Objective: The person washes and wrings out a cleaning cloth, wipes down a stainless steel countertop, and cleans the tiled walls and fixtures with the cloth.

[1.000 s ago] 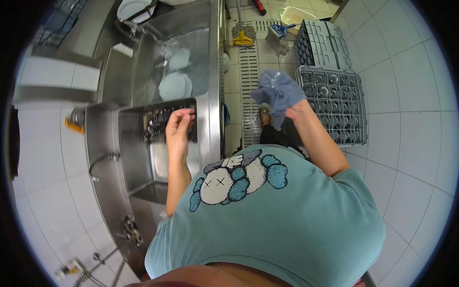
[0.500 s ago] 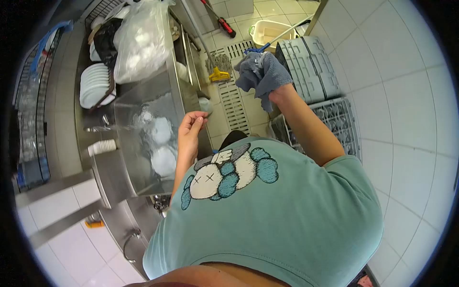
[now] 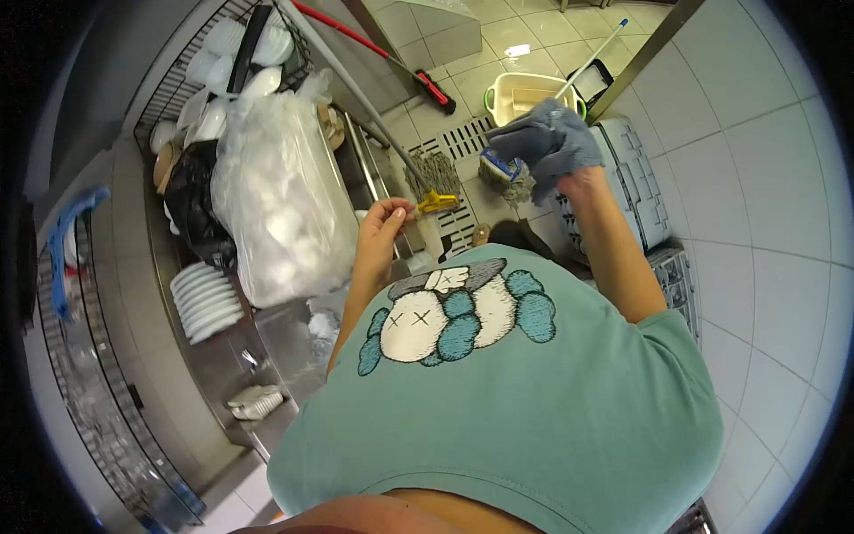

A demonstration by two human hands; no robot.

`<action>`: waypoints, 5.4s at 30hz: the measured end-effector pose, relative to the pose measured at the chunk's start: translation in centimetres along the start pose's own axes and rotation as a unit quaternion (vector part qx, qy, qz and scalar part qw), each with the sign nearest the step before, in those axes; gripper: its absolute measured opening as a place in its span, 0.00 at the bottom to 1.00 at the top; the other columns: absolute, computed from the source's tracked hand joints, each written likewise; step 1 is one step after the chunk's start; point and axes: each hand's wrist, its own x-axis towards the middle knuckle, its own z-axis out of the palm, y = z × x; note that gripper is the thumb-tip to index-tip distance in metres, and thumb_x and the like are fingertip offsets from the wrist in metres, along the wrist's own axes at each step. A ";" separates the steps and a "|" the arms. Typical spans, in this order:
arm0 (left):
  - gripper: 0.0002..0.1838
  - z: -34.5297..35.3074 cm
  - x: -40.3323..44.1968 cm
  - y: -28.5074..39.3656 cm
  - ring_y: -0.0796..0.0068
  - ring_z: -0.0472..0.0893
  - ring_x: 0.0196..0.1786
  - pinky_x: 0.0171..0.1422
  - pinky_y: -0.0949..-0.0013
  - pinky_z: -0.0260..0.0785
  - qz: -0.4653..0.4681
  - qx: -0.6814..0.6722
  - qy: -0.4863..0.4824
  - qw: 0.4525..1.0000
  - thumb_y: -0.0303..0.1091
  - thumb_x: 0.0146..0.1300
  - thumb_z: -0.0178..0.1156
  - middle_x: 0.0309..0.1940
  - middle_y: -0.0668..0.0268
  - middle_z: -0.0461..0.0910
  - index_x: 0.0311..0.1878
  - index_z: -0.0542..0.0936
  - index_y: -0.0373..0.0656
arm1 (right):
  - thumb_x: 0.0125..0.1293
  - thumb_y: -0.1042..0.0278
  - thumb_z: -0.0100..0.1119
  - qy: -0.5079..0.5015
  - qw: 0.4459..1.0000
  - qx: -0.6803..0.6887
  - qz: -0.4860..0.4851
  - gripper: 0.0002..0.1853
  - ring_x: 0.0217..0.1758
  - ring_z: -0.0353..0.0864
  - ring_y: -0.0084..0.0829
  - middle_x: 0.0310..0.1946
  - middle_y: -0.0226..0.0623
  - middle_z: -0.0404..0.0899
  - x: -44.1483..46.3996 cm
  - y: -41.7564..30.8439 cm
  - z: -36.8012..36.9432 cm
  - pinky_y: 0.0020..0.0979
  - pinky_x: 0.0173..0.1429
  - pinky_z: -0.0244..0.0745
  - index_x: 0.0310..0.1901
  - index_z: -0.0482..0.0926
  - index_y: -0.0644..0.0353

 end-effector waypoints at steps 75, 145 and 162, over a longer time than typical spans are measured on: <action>0.14 99.5 124.6 35.4 0.74 0.80 0.45 0.53 0.68 0.73 0.139 0.299 -0.709 0.623 0.34 0.70 0.60 0.43 0.63 0.83 0.55 0.78 0.39 | 0.52 0.76 0.56 0.577 0.656 0.042 -0.484 0.16 0.39 0.85 0.46 0.38 0.57 0.84 75.5 -67.6 -43.5 0.38 0.48 0.82 0.42 0.78 0.74; 0.19 276.1 148.9 -1.3 0.55 0.84 0.50 0.55 0.59 0.75 0.184 0.450 -0.634 0.601 0.43 0.63 0.62 0.46 0.52 0.85 0.52 0.82 0.41 | 0.68 0.29 0.46 0.457 0.667 0.279 -0.518 0.35 0.33 0.80 0.52 0.33 0.50 0.79 77.5 -180.3 -164.0 0.52 0.31 0.80 0.35 0.78 0.62; 0.20 304.3 164.1 -6.3 0.49 0.82 0.47 0.54 0.54 0.74 0.082 0.743 -0.535 0.392 0.46 0.62 0.63 0.42 0.46 0.83 0.46 0.81 0.37 | 0.68 0.66 0.56 0.383 0.719 0.110 -0.570 0.08 0.35 0.82 0.39 0.32 0.42 0.77 77.2 -220.0 -194.7 0.44 0.41 0.81 0.40 0.74 0.62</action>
